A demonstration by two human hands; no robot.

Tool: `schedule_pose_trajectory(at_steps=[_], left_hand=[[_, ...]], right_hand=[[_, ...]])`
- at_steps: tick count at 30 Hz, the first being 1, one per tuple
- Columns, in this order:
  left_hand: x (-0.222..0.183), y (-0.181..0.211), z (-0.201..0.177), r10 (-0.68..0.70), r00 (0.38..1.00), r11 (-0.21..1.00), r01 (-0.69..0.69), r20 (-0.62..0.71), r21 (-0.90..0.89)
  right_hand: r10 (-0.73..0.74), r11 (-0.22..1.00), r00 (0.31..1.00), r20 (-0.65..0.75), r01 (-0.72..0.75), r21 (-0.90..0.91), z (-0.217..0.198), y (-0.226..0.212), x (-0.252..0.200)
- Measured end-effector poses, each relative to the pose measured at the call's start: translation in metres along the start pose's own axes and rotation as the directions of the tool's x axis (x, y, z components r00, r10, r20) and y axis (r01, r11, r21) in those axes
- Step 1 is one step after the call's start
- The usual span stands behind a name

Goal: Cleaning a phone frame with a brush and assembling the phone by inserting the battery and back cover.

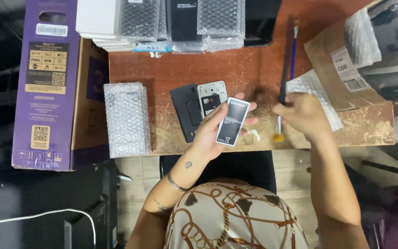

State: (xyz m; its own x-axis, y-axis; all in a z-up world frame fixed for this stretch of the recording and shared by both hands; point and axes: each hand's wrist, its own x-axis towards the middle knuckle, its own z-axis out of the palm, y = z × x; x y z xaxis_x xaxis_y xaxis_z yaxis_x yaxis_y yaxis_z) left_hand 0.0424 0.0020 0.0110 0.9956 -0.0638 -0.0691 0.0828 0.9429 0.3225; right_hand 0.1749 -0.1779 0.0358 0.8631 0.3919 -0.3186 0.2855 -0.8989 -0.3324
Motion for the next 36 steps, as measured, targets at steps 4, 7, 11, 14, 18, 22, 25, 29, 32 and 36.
schedule_pose_trajectory(at_steps=[4,7,11,14,18,22,25,29,32,36], left_hand=[[-0.007,0.003,0.008,0.077,0.993,0.957,-0.05,-0.084,0.285],[-0.009,-0.003,0.005,0.144,0.988,0.909,-0.154,0.055,0.388],[-0.018,0.001,0.025,0.241,0.942,0.644,-0.334,0.233,0.688],[-0.022,0.002,0.027,0.326,0.874,0.36,-0.467,0.36,0.807],[-0.023,0.004,0.029,0.281,0.883,0.26,-0.447,0.376,0.856],[-0.008,-0.013,0.032,0.335,0.931,0.636,-0.335,0.142,0.695],[-0.003,-0.011,0.047,0.378,0.923,0.81,-0.289,-0.078,0.51],[-0.006,-0.006,0.068,0.317,0.916,0.88,-0.189,-0.244,0.435],[0.005,-0.031,0.004,0.357,0.911,0.857,-0.232,-0.206,0.461],[-0.01,-0.017,0.061,0.278,0.94,0.91,-0.191,-0.199,0.369]], right_hand=[[0.074,0.847,0.994,-0.075,-0.023,0.531,-0.033,-0.013,-0.056],[0.006,0.652,0.939,-0.345,0.258,0.713,-0.027,-0.006,-0.083],[-0.185,0.446,0.596,-0.782,0.76,0.473,-0.006,0.005,-0.096],[-0.349,0.51,0.453,-0.82,0.826,0.24,-0.013,0.006,-0.105],[-0.489,0.473,0.284,-0.825,0.881,0.023,-0.019,-0.027,-0.108],[-0.469,0.523,0.377,-0.799,0.847,0.092,0.0,-0.05,-0.105],[-0.501,0.473,0.448,-0.741,0.858,0.2,0.015,-0.058,-0.107],[-0.482,0.44,0.607,-0.632,0.792,0.424,0.015,-0.058,-0.11],[-0.499,0.569,0.528,-0.687,0.798,0.2,-0.009,-0.054,-0.105],[-0.546,0.499,0.365,-0.754,0.865,0.058,-0.016,-0.054,-0.093]])
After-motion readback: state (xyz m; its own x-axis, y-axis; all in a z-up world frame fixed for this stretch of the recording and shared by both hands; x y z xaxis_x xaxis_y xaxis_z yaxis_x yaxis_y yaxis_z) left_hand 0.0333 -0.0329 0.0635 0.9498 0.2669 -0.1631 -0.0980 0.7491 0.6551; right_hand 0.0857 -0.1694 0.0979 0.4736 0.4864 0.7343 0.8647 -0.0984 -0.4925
